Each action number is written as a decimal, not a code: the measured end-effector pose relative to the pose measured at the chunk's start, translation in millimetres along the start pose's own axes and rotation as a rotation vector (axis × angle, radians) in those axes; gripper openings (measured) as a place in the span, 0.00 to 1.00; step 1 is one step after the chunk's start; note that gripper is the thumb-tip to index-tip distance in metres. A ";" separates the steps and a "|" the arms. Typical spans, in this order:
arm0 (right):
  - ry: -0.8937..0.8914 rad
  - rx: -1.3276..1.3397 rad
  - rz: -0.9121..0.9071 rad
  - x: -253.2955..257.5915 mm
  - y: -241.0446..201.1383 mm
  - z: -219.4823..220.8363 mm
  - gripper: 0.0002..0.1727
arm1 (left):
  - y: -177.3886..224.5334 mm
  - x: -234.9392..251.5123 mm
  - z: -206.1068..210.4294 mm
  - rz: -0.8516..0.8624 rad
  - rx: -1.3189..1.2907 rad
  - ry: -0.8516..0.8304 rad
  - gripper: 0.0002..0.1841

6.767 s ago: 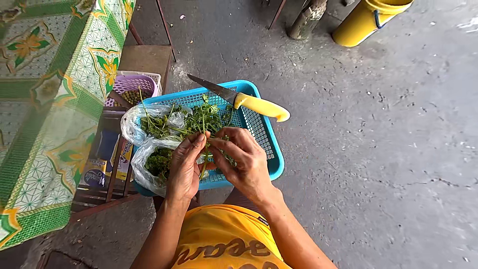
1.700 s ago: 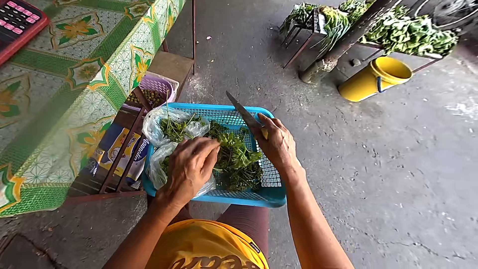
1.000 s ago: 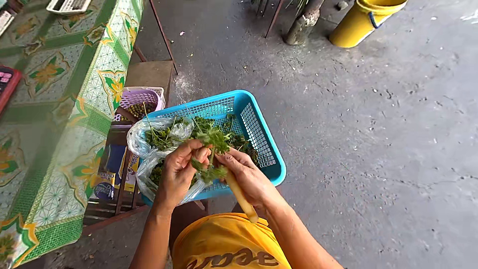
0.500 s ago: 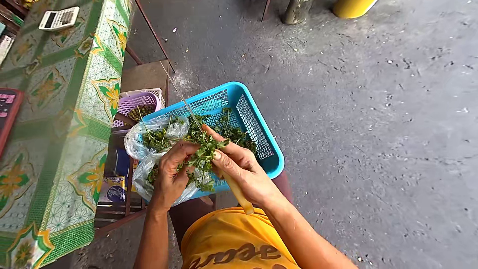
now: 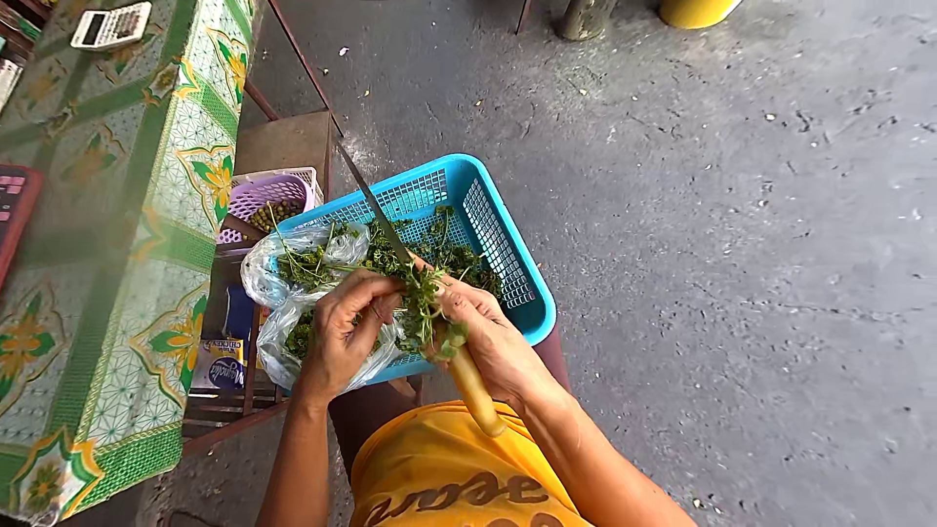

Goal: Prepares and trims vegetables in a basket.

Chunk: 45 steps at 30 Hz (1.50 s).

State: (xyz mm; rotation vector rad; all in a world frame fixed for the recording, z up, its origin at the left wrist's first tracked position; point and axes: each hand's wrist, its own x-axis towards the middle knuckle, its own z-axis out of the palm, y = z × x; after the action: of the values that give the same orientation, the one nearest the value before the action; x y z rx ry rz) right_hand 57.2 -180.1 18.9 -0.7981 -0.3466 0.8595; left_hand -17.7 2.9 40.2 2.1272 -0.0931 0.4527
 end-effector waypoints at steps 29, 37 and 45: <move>-0.054 -0.474 0.093 -1.2 -13.7 -32.5 0.25 | -0.7 8.6 -39.6 0.078 -0.125 -0.280 0.07; -0.140 -0.390 0.119 -3.1 -6.5 -24.5 0.35 | -11.5 5.6 -31.6 0.059 -0.232 -0.315 0.06; -0.225 -0.298 0.060 -7.3 -7.1 -21.1 0.27 | -13.1 6.4 -33.9 0.091 -0.167 -0.344 0.06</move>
State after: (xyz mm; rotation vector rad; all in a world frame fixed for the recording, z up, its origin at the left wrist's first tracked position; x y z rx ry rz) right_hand 68.5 -198.7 10.4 -0.9936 -0.6632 0.9697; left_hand -18.3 38.7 49.1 2.0216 -0.4114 0.1215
